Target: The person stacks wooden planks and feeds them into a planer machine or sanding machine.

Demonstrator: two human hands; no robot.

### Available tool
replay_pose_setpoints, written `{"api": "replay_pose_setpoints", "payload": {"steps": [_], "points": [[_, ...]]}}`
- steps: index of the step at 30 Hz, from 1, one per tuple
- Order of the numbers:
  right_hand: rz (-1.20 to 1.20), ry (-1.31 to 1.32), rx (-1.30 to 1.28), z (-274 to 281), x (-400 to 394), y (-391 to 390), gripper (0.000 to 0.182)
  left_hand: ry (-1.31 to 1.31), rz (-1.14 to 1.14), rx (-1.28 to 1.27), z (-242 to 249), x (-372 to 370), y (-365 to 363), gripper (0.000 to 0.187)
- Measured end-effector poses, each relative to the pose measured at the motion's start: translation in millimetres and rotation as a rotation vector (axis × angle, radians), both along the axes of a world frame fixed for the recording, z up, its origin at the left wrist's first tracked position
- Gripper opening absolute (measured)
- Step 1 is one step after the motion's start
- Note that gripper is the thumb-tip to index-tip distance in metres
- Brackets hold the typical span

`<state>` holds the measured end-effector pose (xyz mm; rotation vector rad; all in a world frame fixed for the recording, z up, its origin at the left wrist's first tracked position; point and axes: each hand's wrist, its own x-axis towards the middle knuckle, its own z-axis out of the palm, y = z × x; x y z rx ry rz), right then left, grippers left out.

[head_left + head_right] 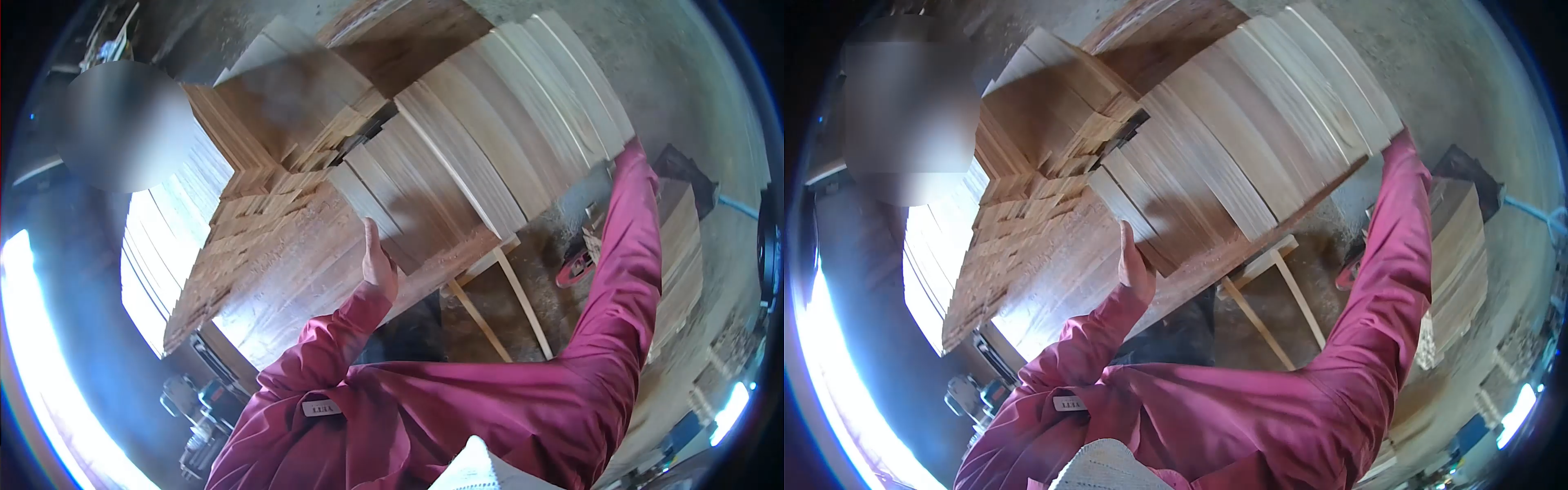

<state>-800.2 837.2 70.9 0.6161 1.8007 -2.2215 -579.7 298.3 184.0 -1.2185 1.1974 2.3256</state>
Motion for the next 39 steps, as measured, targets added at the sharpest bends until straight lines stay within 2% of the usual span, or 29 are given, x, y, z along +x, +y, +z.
{"api": "replay_pose_setpoints", "payload": {"steps": [4, 7, 9, 12, 19, 21, 24, 27, 28, 30, 34, 36, 39], "points": [[0.087, -0.033, 0.089, -18, -16, 46, 0.064, -0.100, 0.100, -0.112, -39, 9, 2, 0.075], [0.137, -0.059, 0.152, -18, 6, 50, 0.064, -0.055, 0.097, -0.213, -50, 17, 6, 0.074], [0.157, -0.070, 0.195, -8, 38, 63, 0.065, 0.016, 0.054, -0.379, -57, 24, 7, 0.073], [0.169, -0.079, 0.248, -19, 16, 70, 0.065, 0.016, 0.060, -0.304, -30, 11, 14, 0.073], [0.160, -0.069, 0.340, -34, -4, 70, 0.066, -0.032, 0.072, -0.344, -27, 8, 16, 0.072], [0.151, -0.065, 0.356, -49, -37, 78, 0.066, -0.051, 0.112, -0.165, -19, 2, 14, 0.071], [0.119, -0.064, 0.373, -67, -67, 96, 0.067, -0.012, 0.095, -0.156, -44, 11, 4, 0.071], [0.075, -0.074, 0.383, -70, -63, 83, 0.067, 0.004, 0.108, -0.215, -35, 5, 10, 0.077], [0.052, -0.075, 0.386, -86, -86, 108, 0.067, 0.008, 0.085, -0.226, -35, 1, 11, 0.077], [0.005, -0.094, 0.387, -77, -76, 64, 0.067, -0.110, 0.181, -0.211, -32, 1, 12, 0.078], [-0.065, -0.091, 0.368, -97, -105, 67, 0.068, -0.039, 0.137, -0.148, -26, -3, 7, 0.076], [-0.094, -0.073, 0.376, -78, -90, 44, 0.068, -0.060, 0.104, -0.085, -9, -9, 14, 0.074], [-0.123, -0.035, 0.401, -61, -77, 14, 0.069, -0.028, 0.048, -0.107, -14, -6, 5, 0.074]]}}
